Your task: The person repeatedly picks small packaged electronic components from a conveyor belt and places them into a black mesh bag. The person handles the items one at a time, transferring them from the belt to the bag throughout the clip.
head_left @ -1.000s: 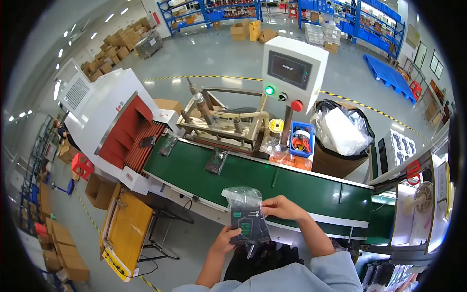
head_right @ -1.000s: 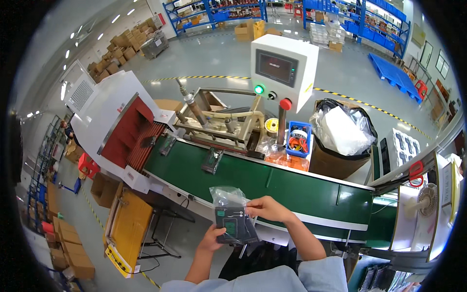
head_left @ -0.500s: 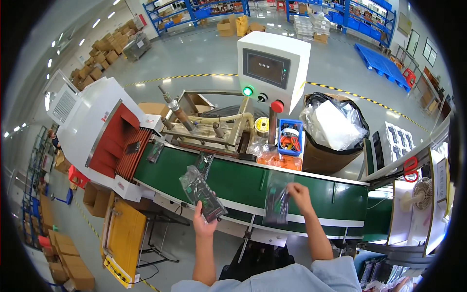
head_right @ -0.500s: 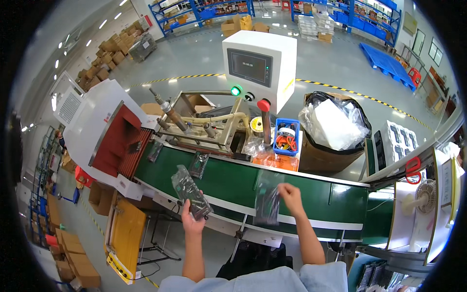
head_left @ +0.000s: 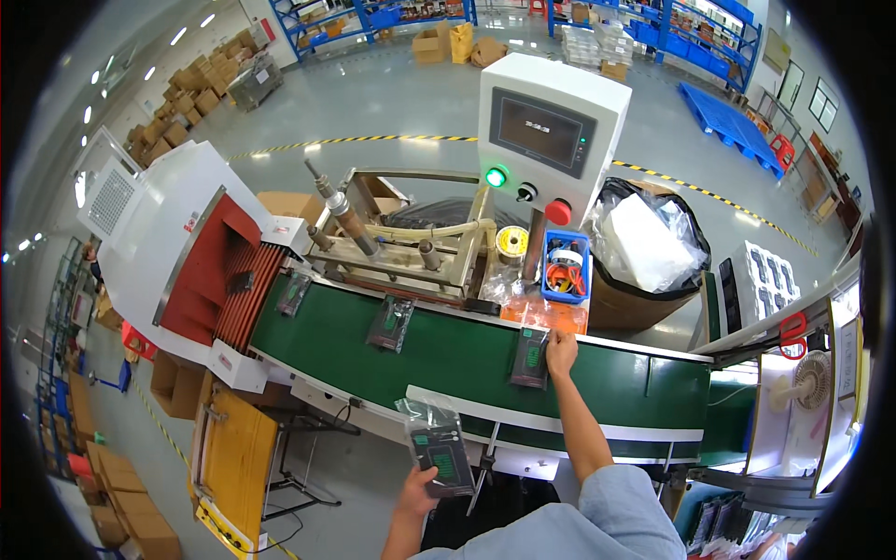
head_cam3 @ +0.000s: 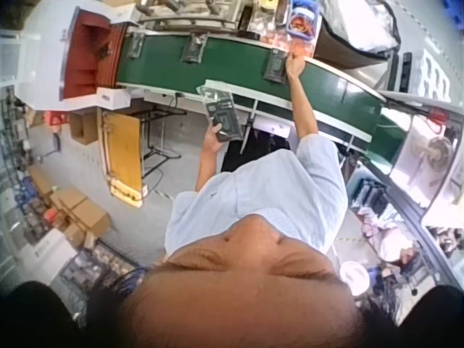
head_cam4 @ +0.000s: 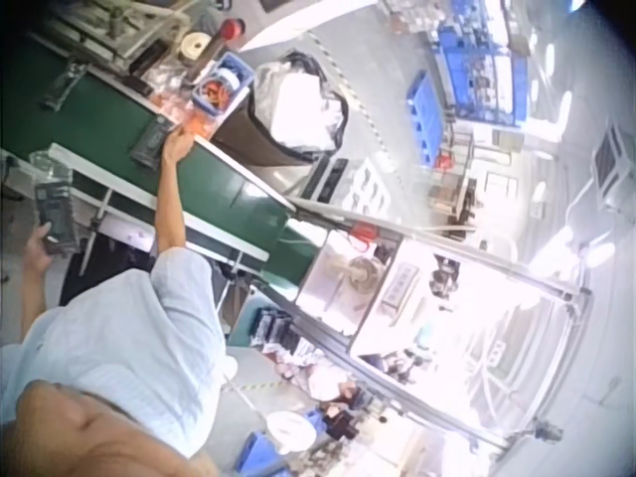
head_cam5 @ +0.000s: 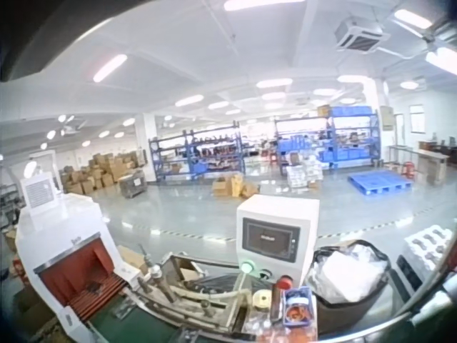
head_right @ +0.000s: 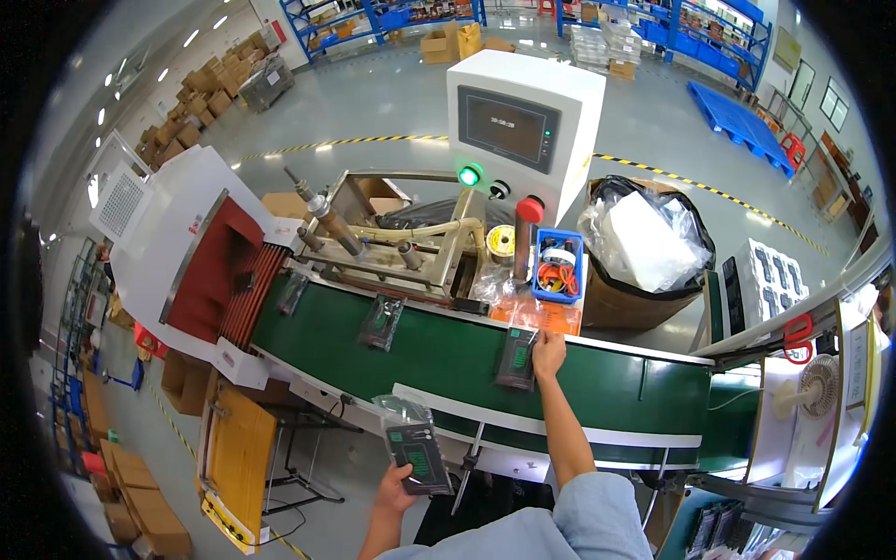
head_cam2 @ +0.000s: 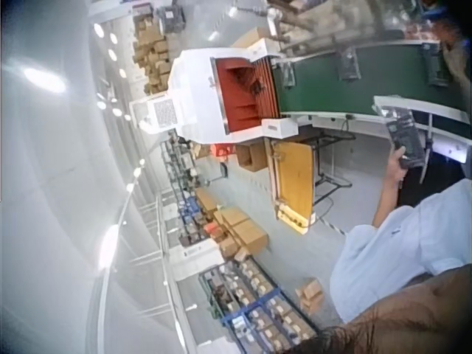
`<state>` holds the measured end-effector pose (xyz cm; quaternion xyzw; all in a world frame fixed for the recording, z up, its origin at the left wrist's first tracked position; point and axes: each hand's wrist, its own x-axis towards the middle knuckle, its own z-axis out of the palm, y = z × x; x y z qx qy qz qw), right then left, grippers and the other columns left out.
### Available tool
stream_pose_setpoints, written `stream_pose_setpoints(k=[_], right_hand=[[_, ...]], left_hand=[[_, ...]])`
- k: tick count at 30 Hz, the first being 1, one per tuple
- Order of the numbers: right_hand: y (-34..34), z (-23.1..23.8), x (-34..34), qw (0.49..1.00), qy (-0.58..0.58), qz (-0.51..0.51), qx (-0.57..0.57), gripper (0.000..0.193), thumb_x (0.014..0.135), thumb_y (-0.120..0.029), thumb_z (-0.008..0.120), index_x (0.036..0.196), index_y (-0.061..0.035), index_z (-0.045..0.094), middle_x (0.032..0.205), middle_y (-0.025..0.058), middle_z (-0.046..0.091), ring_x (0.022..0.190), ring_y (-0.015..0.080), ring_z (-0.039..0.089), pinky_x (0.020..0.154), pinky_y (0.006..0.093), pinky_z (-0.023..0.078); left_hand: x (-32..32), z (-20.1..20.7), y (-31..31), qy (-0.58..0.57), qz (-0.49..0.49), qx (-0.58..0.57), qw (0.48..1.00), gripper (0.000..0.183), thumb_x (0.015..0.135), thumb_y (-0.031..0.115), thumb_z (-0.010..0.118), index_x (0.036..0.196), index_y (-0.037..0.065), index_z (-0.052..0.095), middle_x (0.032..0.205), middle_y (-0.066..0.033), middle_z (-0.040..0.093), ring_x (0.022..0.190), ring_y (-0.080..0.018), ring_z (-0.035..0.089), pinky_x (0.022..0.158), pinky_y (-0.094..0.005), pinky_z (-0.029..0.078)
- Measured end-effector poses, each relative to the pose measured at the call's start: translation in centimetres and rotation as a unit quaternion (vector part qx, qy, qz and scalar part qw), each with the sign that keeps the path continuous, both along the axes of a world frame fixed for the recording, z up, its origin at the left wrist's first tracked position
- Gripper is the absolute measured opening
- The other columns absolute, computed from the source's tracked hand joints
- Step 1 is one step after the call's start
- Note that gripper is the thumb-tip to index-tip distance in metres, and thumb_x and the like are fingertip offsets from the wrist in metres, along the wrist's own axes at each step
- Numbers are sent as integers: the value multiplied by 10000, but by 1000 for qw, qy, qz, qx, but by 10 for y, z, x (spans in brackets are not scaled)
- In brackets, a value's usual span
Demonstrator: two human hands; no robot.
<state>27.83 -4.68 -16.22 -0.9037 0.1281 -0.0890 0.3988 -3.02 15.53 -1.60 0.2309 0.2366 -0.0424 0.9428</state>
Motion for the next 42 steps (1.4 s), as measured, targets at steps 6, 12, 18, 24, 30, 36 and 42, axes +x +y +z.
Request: stream_pose_setpoints(k=[6, 12, 18, 24, 30, 36, 42], right_hand=[[-2, 30, -17, 999, -34, 4, 10, 430, 835, -342, 571, 1008, 51, 551, 749, 148, 572, 660, 261, 551, 617, 386, 424], [4, 155, -131, 715, 279, 464, 442, 410, 911, -374, 446, 1079, -19, 563, 936, 70, 578, 790, 140, 565, 725, 272, 464], [-7, 196, -190, 805, 235, 293, 460, 163, 837, -134, 581, 883, 6, 652, 817, 40, 612, 793, 114, 546, 754, 254, 428], [-15, 187, -176, 789, 113, 204, 569, 156, 853, -131, 565, 829, 14, 616, 792, 38, 592, 764, 105, 525, 722, 234, 413], [-25, 190, -200, 831, 250, 319, 381, 261, 834, -125, 585, 1028, 50, 579, 902, 75, 611, 807, 140, 571, 744, 270, 463], [-21, 182, -220, 820, 273, 239, 443, 256, 804, -116, 632, 1006, 41, 619, 852, 61, 628, 803, 116, 572, 740, 249, 457], [-21, 181, -211, 847, 249, 342, 320, 202, 790, -118, 648, 935, 23, 651, 829, 45, 632, 765, 103, 561, 693, 234, 444]], left_hand=[[6, 6, 3, 2, -84, 25, 996, 379, 818, 22, 503, 1190, -25, 445, 1113, -152, 555, 1012, -267, 567, 900, -424, 448], [15, 6, 9, -26, -206, 60, 976, 376, 852, 80, 523, 1205, -22, 446, 1111, -116, 554, 991, -195, 562, 873, -344, 454], [7, 4, 2, -41, -328, 117, 937, 413, 857, 140, 557, 1230, 12, 435, 1125, -67, 538, 1018, -147, 521, 894, -299, 416], [9, 18, 1, -36, -339, 79, 937, 417, 865, 156, 547, 1240, 22, 425, 1128, -62, 536, 1017, -147, 523, 892, -306, 416], [7, 11, -4, -47, -334, 78, 938, 428, 868, 155, 544, 1252, 22, 410, 1135, -60, 527, 1013, -143, 520, 894, -308, 417], [5, 18, -11, -98, -347, 143, 922, 497, 878, 152, 536, 1312, 24, 331, 1234, -60, 454, 1135, -146, 422, 975, -299, 332], [38, 17, -11, -51, -231, 219, 947, 348, 894, 172, 516, 1186, -15, 495, 1105, -84, 566, 1026, -137, 514, 930, -273, 364]])
